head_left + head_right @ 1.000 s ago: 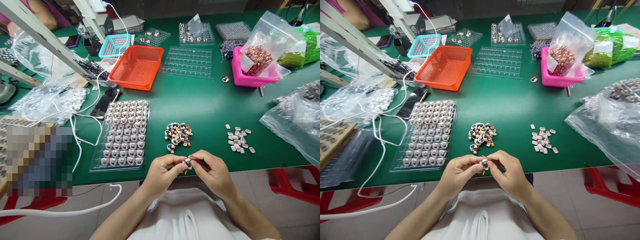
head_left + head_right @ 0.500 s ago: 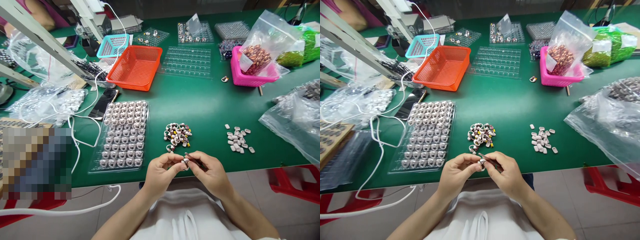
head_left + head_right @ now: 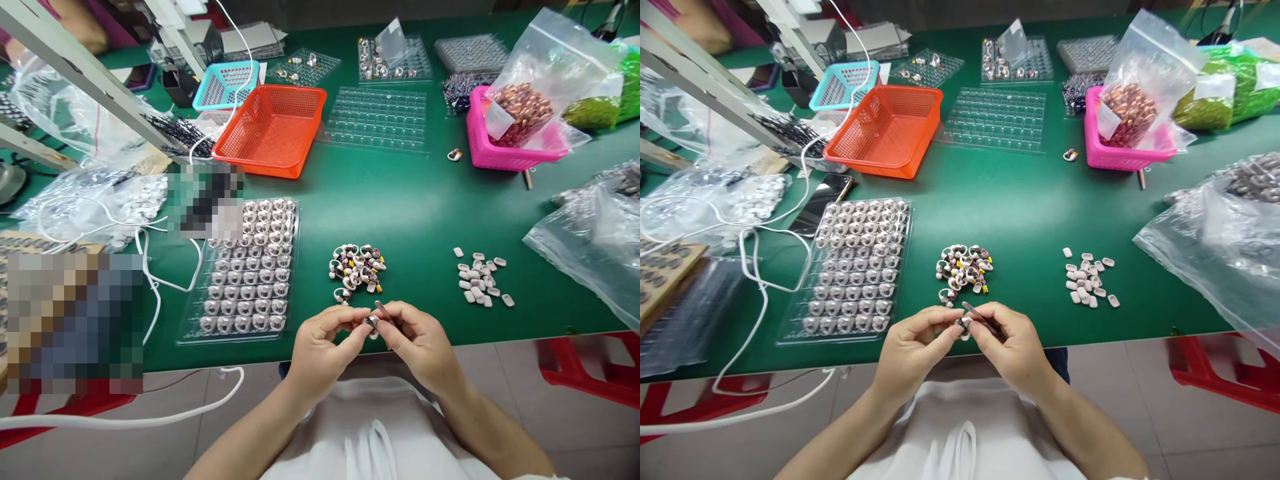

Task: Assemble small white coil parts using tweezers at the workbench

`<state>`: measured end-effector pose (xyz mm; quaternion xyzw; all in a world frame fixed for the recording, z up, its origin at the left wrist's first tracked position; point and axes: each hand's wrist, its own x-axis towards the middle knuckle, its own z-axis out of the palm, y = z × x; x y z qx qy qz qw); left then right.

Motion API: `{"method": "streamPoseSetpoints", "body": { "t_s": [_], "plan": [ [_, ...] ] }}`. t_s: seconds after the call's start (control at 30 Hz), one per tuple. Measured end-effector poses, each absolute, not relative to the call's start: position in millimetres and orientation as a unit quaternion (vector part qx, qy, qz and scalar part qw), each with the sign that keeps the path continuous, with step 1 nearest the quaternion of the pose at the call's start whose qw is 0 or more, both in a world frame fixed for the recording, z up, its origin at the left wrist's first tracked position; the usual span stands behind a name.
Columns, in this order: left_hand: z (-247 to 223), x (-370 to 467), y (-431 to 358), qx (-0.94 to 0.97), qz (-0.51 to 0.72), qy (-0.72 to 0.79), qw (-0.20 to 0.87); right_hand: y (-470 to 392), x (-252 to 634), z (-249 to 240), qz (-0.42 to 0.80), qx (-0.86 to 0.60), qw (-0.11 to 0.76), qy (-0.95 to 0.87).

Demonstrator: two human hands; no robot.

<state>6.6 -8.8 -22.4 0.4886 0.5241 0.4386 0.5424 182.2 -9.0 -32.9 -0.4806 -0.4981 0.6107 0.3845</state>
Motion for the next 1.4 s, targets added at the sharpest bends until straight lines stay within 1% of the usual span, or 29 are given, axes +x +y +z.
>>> {"method": "streamPoseSetpoints", "body": {
  "t_s": [0.13, 0.3, 0.43, 0.6, 0.73, 0.83, 0.93, 1.03, 1.13, 1.27, 1.4],
  "plan": [
    [-19.4, 8.0, -7.7, 0.521, 0.424, 0.534, 0.514, -9.0, 181.9, -33.2, 0.588, -0.481, 0.392, -0.519],
    [-14.8, 10.6, -7.2, 0.555, 0.414, 0.542, 0.476, -9.3, 178.7, -29.7, 0.502, -0.480, 0.406, -0.594],
    [-13.6, 13.8, -7.3, 0.562, 0.421, 0.548, 0.455, -9.6, 175.5, -29.3, 0.458, -0.463, 0.427, -0.627],
    [-14.0, 14.3, -7.7, 0.567, 0.443, 0.534, 0.444, -11.2, 175.5, -33.6, 0.434, -0.464, 0.449, -0.628],
    [-15.8, 12.3, -9.4, 0.560, 0.445, 0.513, 0.475, -12.7, 177.1, -36.7, 0.463, -0.482, 0.443, -0.598],
    [-17.6, 11.5, -11.0, 0.495, 0.440, 0.529, 0.530, -13.0, 177.4, -37.5, 0.477, -0.485, 0.441, -0.585],
    [-17.8, 11.6, -11.9, 0.432, 0.437, 0.543, 0.573, -12.8, 176.7, -37.2, 0.475, -0.484, 0.444, -0.586],
    [-17.2, 11.6, -11.7, 0.413, 0.435, 0.547, 0.584, -12.5, 175.8, -37.1, 0.462, -0.483, 0.446, -0.595],
    [-17.4, 11.4, -11.5, 0.428, 0.448, 0.542, 0.568, -11.9, 174.9, -38.1, 0.442, -0.470, 0.459, -0.612],
    [-17.7, 11.2, -11.3, 0.479, 0.486, 0.518, 0.516, -10.4, 175.9, -39.0, 0.400, -0.430, 0.492, -0.642],
    [-15.0, 10.0, -10.2, 0.531, 0.500, 0.488, 0.480, -7.6, 182.0, -35.4, 0.397, -0.425, 0.471, -0.663]
  ]
}}
